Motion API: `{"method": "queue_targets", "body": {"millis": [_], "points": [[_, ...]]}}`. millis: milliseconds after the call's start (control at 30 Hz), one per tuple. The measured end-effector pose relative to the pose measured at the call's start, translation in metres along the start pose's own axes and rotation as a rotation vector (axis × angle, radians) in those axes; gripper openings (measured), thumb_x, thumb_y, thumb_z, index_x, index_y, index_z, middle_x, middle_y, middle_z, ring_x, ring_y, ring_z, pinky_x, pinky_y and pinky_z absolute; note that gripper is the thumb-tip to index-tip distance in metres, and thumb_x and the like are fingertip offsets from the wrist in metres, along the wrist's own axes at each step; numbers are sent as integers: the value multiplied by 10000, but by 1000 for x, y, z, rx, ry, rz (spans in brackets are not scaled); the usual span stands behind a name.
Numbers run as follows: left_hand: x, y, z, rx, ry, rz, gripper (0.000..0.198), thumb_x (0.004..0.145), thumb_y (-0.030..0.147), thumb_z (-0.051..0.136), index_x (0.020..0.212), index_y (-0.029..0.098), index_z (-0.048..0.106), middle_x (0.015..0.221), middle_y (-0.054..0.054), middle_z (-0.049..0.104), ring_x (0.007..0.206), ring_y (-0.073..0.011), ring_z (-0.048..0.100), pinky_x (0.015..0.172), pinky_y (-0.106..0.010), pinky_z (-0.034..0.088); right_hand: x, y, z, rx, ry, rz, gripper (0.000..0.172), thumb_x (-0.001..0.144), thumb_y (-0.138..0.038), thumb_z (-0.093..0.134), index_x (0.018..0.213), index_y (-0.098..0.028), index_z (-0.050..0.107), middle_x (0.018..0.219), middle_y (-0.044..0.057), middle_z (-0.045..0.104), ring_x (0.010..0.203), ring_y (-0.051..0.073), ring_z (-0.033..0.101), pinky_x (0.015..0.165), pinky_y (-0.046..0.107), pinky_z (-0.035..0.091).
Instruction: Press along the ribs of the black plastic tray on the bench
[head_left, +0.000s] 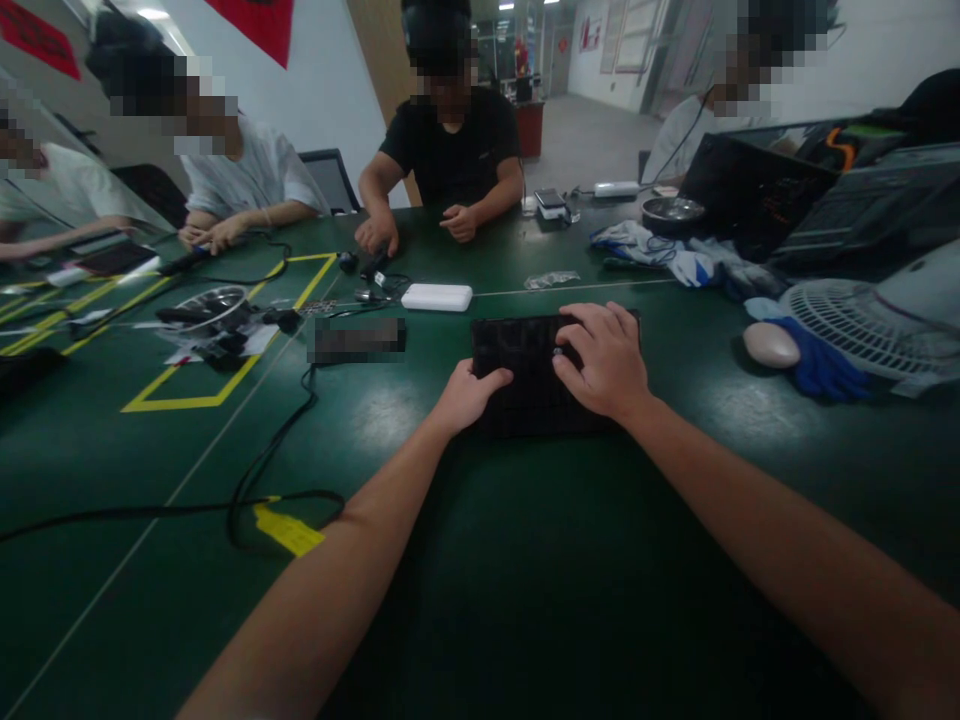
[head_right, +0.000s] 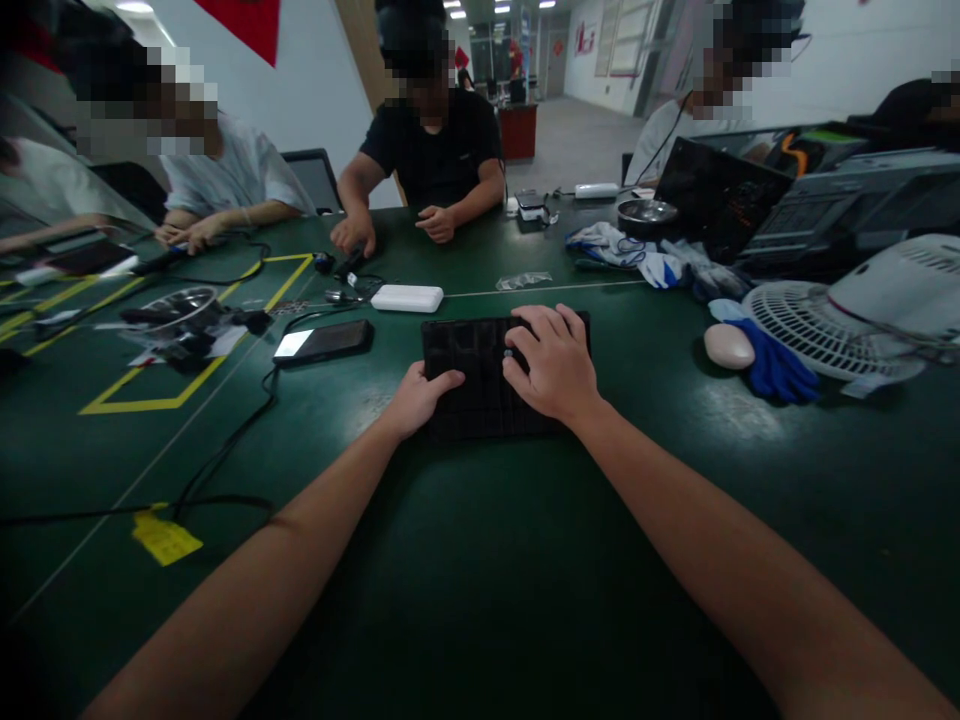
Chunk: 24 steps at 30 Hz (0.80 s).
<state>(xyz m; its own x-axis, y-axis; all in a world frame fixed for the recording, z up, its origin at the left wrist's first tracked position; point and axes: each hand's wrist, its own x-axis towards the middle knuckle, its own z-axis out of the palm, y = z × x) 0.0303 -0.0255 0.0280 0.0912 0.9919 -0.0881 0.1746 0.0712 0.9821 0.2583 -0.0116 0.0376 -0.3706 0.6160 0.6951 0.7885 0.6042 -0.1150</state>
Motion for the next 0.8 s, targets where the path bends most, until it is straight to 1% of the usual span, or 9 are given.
{"method": "queue_targets", "body": {"millis": [167,400,567,800], "points": [[0,2,0,27,34,-22,329,657,431,743,845,170,679,888,-76,720,837,-256,667,783,-375,530,2,-1,-1,-17,4,7,127,908,-327,568,982,-239,619,1335,92,636,1295,290,539,1174,506,281],[2,2,0,14,68,-28,345,630,420,752,853,168,678,924,-104,721,853,-271,663,773,-376,530,4,-2,-2,-24,-23,30,141,917,-344,550,1001,-252,616,1363,73,624,1325,276,515,1200,485,245],[3,2,1,-1,59,-35,358,630,416,762,866,156,693,944,-119,729,852,-276,666,781,-392,536,4,-2,-3,-25,-27,31,142,920,-341,548,1001,-248,618,1357,78,627,1319,275,520,1195,483,254],[2,1,2,9,78,-44,382,629,423,756,889,154,679,954,-117,722,886,-283,669,792,-390,542,3,-1,-2,-6,-34,37,160,925,-355,538,1016,-251,620,1372,73,613,1330,283,504,1206,498,233]]}}
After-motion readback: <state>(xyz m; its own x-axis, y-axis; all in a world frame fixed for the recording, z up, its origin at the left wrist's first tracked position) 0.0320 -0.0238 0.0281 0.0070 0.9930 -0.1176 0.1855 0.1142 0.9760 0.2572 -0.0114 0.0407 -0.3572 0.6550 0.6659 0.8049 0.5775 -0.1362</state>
